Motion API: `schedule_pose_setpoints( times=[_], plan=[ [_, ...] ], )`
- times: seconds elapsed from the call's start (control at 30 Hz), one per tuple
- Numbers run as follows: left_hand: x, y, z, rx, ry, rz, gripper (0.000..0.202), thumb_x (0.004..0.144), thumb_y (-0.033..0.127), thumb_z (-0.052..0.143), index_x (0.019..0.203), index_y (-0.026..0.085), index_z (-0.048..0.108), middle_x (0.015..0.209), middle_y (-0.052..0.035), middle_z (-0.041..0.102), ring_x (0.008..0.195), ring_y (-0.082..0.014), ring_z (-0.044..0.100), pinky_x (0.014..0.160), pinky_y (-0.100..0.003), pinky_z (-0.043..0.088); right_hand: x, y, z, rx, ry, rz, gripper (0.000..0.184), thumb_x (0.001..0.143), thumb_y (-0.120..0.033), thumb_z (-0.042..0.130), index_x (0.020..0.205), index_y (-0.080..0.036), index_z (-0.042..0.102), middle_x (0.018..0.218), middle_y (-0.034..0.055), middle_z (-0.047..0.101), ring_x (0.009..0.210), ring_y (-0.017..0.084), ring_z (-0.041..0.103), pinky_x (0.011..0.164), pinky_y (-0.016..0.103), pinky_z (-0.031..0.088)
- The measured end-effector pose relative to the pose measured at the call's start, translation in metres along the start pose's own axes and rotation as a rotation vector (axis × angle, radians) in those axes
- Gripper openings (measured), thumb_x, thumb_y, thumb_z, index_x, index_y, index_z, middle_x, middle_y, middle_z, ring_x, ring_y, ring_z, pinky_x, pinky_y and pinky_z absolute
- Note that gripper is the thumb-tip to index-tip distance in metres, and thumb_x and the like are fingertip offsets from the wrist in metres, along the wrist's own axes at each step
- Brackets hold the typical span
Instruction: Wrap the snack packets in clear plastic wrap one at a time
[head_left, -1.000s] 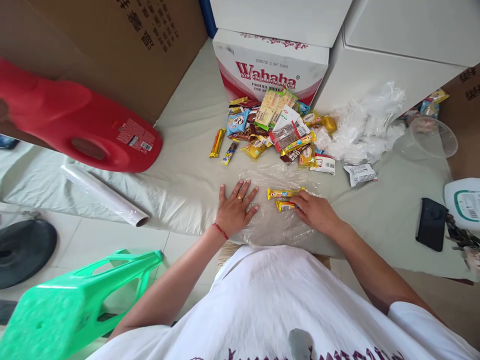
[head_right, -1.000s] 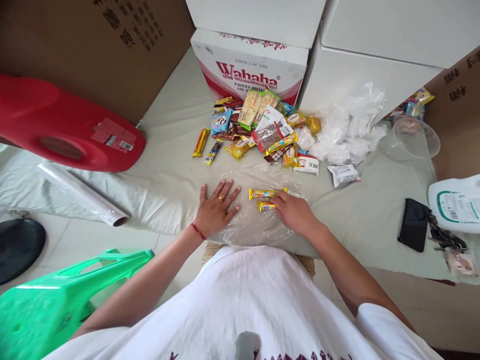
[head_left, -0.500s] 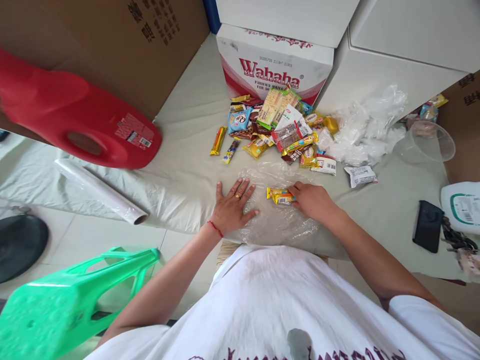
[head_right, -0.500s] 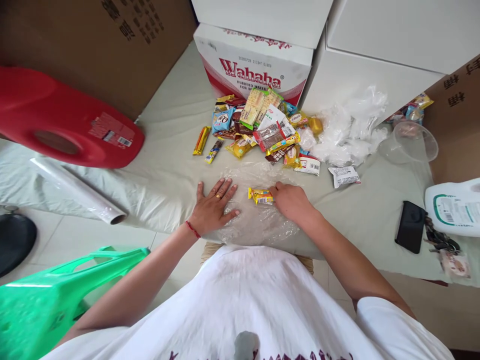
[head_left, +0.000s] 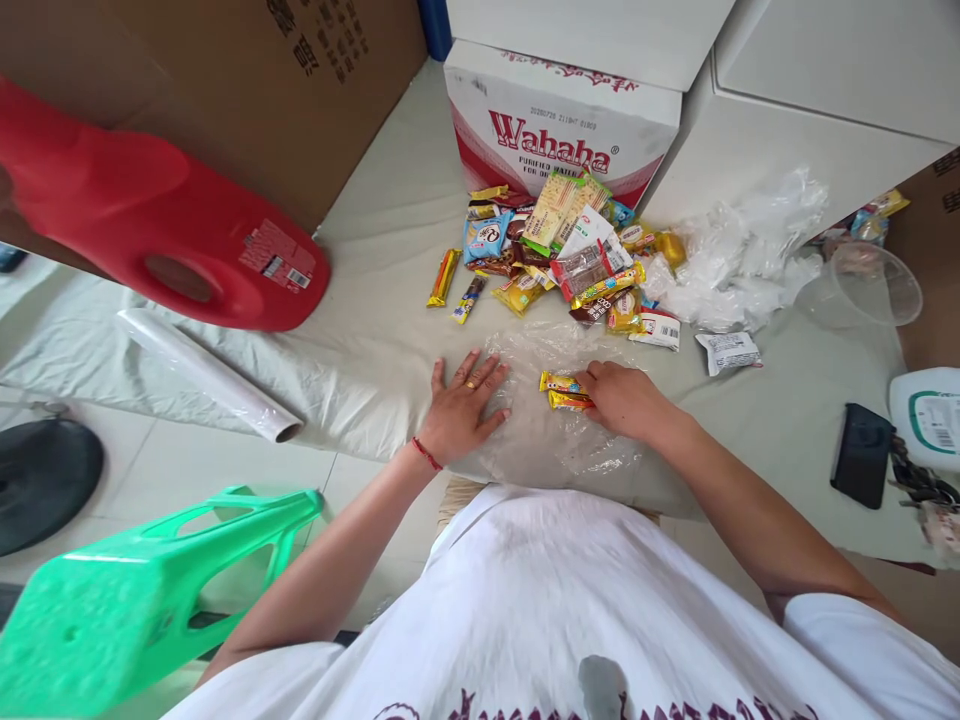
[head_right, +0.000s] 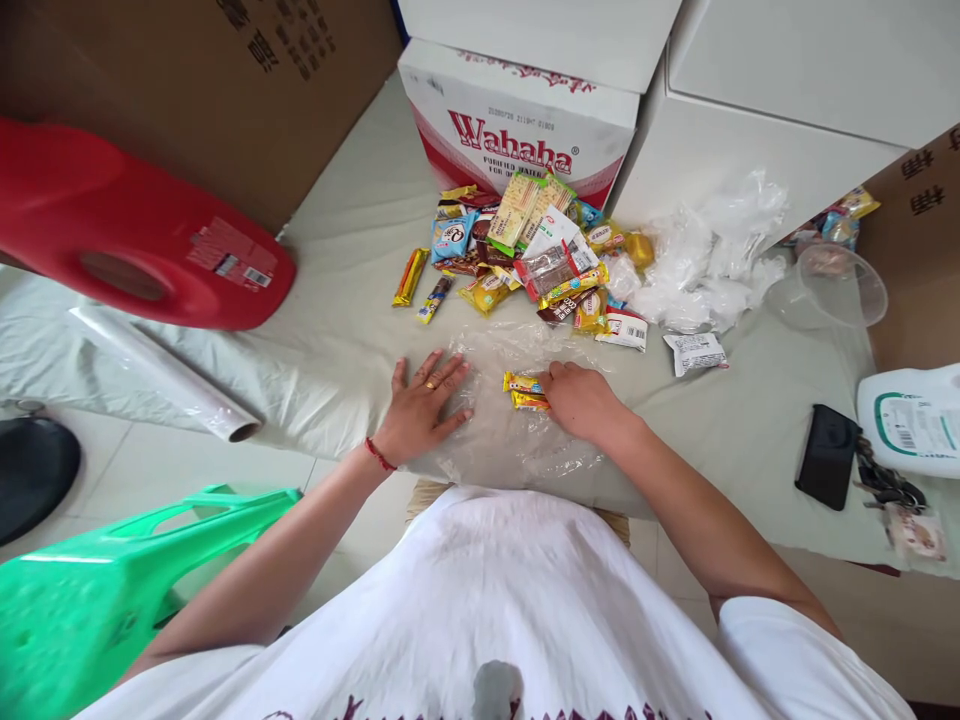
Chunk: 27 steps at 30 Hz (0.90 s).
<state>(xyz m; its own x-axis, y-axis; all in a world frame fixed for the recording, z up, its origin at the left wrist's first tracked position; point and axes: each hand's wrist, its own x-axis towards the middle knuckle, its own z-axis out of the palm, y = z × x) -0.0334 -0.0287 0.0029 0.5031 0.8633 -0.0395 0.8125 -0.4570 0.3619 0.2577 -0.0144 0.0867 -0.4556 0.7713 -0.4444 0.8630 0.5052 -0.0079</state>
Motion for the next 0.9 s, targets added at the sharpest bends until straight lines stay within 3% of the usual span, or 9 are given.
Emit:
schedule_pose_setpoints(
  times=[0.17,0.3,0.43,0.53,0.63,0.7,0.77,0.83,0.9],
  plan=[
    [-0.002,-0.005,0.004,-0.039,0.034,-0.005,0.052,0.101,0.051,0.05,0.149,0.032,0.057,0.163,-0.0082,0.048,0.158,-0.0371,0.03,0.125,-0.073,0.008,-0.005,-0.002,0.005,0.035,0.038,-0.021,0.041,0.092,-0.027,0.067,0.13,-0.015,0.061,0.12,0.0171,0.065,0.111,0.032,0.06,0.084,0.036,0.048],
    [0.001,-0.007,0.003,-0.129,0.131,-0.009,0.03,0.1,0.038,0.053,0.117,0.031,0.077,0.145,-0.0048,0.067,0.155,-0.0333,0.036,0.126,-0.067,0.02,-0.02,0.007,0.008,0.183,0.109,0.02,0.043,0.092,-0.031,0.065,0.132,-0.018,0.06,0.12,0.014,0.065,0.108,0.028,0.062,0.082,0.034,0.048],
    [-0.004,0.0,-0.01,-0.376,0.236,-0.019,0.02,0.094,0.026,0.053,0.088,0.023,0.071,0.128,-0.0073,0.075,0.149,-0.0306,0.048,0.125,-0.061,0.031,-0.04,0.041,0.024,0.365,0.356,0.269,0.05,0.091,-0.041,0.062,0.136,-0.019,0.059,0.122,0.0134,0.065,0.106,0.028,0.063,0.082,0.034,0.049],
    [-0.014,0.013,-0.028,-0.712,0.281,-0.108,0.01,0.089,0.026,0.055,0.081,0.022,0.06,0.121,-0.0111,0.076,0.118,-0.0262,0.071,0.099,-0.045,0.059,-0.046,0.07,0.042,0.376,0.357,0.49,0.055,0.089,-0.047,0.063,0.135,-0.017,0.062,0.118,0.0156,0.066,0.101,0.031,0.063,0.082,0.037,0.051],
    [-0.021,0.028,-0.05,-1.028,0.288,-0.247,0.012,0.09,0.031,0.06,0.085,0.021,0.057,0.107,-0.0094,0.075,0.077,-0.0178,0.074,0.06,-0.03,0.062,-0.046,0.08,0.052,0.453,0.301,0.456,0.061,0.086,-0.048,0.068,0.136,-0.014,0.063,0.132,0.0203,0.062,0.114,0.035,0.061,0.095,0.045,0.051],
    [-0.02,0.039,-0.06,-1.141,0.309,-0.304,0.017,0.091,0.036,0.063,0.087,0.02,0.057,0.1,-0.0071,0.074,0.069,-0.0162,0.072,0.052,-0.027,0.059,-0.046,0.068,0.051,0.589,0.435,0.376,0.066,0.087,-0.052,0.066,0.143,-0.016,0.06,0.148,0.0213,0.052,0.131,0.037,0.053,0.107,0.05,0.046],
    [-0.015,0.055,-0.062,-1.155,0.407,-0.333,0.02,0.092,0.039,0.064,0.086,0.021,0.056,0.095,-0.0051,0.072,0.067,-0.0155,0.071,0.054,-0.028,0.06,-0.047,0.038,0.046,0.867,0.538,0.268,0.073,0.091,-0.061,0.059,0.152,-0.021,0.051,0.158,0.0176,0.045,0.139,0.034,0.049,0.111,0.05,0.045],
    [-0.006,0.076,-0.054,-1.032,0.518,-0.298,0.019,0.094,0.039,0.062,0.088,0.022,0.056,0.095,-0.005,0.071,0.072,-0.0166,0.072,0.063,-0.03,0.063,-0.048,-0.003,0.04,1.292,0.495,0.123,0.084,0.092,-0.072,0.051,0.162,-0.028,0.035,0.161,0.0131,0.044,0.135,0.03,0.055,0.104,0.046,0.052],
    [0.002,0.105,-0.039,-0.8,0.504,-0.139,0.014,0.096,0.037,0.059,0.093,0.023,0.061,0.101,-0.0081,0.073,0.09,-0.0209,0.074,0.079,-0.036,0.065,-0.048,-0.042,0.037,1.719,0.442,0.039,0.091,0.09,-0.078,0.047,0.165,-0.032,0.023,0.159,0.0117,0.048,0.126,0.028,0.063,0.094,0.043,0.058]
  ],
)
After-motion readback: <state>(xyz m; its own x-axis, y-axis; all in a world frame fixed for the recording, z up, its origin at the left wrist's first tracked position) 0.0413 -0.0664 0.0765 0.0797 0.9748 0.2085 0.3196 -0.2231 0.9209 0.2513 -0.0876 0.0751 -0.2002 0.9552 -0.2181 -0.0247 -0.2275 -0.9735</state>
